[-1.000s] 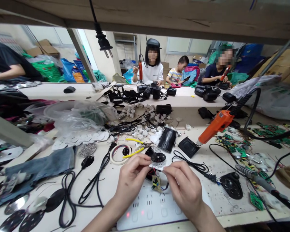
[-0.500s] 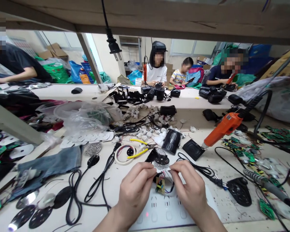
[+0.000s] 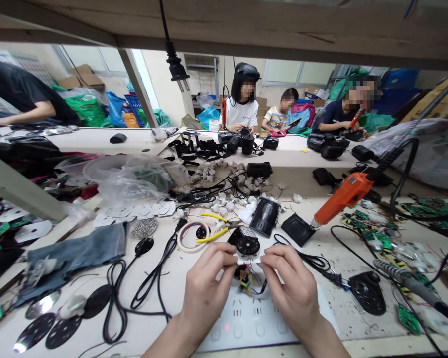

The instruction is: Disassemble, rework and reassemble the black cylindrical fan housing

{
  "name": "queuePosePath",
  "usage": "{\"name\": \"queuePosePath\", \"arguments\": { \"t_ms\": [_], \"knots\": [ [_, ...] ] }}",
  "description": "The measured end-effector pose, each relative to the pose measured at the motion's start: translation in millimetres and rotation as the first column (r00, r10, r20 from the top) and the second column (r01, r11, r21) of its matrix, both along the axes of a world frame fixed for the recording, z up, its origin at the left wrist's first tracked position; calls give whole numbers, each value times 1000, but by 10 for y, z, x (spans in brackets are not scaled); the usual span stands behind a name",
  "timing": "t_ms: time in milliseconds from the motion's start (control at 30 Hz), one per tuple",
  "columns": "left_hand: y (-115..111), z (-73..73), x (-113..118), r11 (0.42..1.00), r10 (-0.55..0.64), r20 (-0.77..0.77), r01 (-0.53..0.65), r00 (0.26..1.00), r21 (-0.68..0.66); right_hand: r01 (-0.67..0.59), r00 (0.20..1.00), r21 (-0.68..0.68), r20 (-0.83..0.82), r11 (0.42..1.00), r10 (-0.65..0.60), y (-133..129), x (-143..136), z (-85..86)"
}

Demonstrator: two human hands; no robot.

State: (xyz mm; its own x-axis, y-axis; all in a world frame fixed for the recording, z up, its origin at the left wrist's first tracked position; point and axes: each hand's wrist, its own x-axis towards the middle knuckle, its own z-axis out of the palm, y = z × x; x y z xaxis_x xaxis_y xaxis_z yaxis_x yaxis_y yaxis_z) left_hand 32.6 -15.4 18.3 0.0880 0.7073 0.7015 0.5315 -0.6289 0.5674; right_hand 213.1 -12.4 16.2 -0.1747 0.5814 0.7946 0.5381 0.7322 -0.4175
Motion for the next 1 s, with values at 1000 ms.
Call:
{"name": "queuePosePath", "arguments": {
  "t_ms": [1000],
  "knots": [
    [30,34,-83,996,-40,-20,41,999,80,-27,999,27,-17,999,27,-34,-46,37]
  ]
}}
